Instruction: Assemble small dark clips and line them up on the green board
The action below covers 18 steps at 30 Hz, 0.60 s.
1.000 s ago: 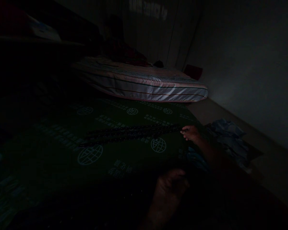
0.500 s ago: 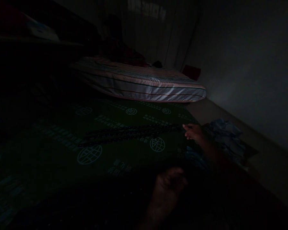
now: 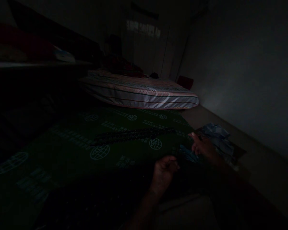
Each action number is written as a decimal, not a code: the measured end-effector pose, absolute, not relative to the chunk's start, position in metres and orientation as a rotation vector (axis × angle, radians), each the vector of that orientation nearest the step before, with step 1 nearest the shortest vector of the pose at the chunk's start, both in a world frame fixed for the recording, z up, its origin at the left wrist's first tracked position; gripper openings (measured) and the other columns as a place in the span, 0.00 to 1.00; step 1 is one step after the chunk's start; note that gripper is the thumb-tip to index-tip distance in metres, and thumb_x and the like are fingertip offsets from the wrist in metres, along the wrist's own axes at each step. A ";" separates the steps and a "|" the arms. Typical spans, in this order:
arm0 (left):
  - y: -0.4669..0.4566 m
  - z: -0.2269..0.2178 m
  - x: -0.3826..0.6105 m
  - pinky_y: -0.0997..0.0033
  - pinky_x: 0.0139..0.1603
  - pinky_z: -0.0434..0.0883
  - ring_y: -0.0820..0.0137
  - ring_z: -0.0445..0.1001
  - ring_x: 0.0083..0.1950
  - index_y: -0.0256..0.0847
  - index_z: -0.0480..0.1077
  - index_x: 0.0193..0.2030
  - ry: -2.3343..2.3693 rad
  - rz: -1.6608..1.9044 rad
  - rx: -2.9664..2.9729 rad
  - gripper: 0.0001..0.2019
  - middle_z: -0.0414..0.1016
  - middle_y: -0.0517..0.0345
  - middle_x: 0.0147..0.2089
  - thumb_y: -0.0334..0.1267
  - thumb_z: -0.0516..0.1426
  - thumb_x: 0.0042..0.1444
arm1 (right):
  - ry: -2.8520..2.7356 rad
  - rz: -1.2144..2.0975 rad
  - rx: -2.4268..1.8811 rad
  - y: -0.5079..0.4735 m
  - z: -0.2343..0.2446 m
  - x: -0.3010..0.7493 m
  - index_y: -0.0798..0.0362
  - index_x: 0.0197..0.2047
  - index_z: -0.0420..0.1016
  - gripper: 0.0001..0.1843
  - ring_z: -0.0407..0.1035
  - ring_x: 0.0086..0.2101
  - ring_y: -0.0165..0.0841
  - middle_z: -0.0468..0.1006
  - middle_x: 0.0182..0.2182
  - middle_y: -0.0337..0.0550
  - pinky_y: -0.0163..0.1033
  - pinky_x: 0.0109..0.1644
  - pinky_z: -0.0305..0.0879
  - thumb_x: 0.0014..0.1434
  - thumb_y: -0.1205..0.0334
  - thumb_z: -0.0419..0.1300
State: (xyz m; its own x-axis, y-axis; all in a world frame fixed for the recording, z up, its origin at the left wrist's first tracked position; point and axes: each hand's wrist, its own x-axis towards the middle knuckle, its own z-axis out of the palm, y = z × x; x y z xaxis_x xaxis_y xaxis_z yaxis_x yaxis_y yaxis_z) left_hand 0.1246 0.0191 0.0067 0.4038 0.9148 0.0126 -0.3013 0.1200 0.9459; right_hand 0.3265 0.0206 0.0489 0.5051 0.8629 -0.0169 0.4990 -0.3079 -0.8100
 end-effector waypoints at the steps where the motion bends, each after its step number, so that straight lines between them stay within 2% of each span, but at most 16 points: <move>1: 0.019 0.008 0.126 0.75 0.26 0.67 0.73 0.71 0.24 0.37 0.72 0.28 0.696 1.019 1.134 0.04 0.73 0.60 0.21 0.35 0.58 0.45 | -1.122 0.580 -1.963 0.010 0.050 0.319 0.57 0.43 0.73 0.30 0.63 0.11 0.26 0.71 0.13 0.36 0.29 0.16 0.57 0.57 0.40 0.46; 4: 0.016 0.013 0.130 0.76 0.27 0.67 0.73 0.70 0.24 0.37 0.72 0.28 0.674 1.035 1.224 0.05 0.72 0.60 0.22 0.33 0.55 0.48 | -1.103 0.538 -1.927 -0.019 0.049 0.295 0.57 0.38 0.74 0.29 0.62 0.12 0.26 0.70 0.13 0.36 0.30 0.16 0.56 0.54 0.39 0.48; 10: 0.010 0.034 0.113 0.75 0.31 0.67 0.70 0.71 0.29 0.41 0.75 0.27 0.614 1.002 1.467 0.05 0.75 0.61 0.25 0.33 0.57 0.47 | -0.945 0.512 -1.746 -0.064 0.045 0.248 0.54 0.37 0.69 0.27 0.60 0.11 0.27 0.69 0.13 0.35 0.31 0.15 0.55 0.50 0.37 0.53; 15: 0.008 0.041 0.038 0.70 0.41 0.69 0.63 0.76 0.36 0.45 0.77 0.35 0.762 0.991 1.826 0.09 0.80 0.58 0.34 0.37 0.58 0.48 | -0.758 0.452 -1.696 -0.105 0.040 0.225 0.52 0.31 0.66 0.22 0.63 0.13 0.28 0.71 0.15 0.38 0.32 0.16 0.59 0.49 0.39 0.56; 18: 0.009 0.034 -0.027 0.67 0.41 0.71 0.60 0.77 0.38 0.46 0.77 0.37 0.959 0.986 1.896 0.10 0.81 0.57 0.37 0.41 0.58 0.47 | -0.788 0.463 -1.701 -0.129 0.034 0.214 0.51 0.24 0.66 0.21 0.64 0.15 0.29 0.70 0.14 0.38 0.33 0.19 0.62 0.50 0.40 0.55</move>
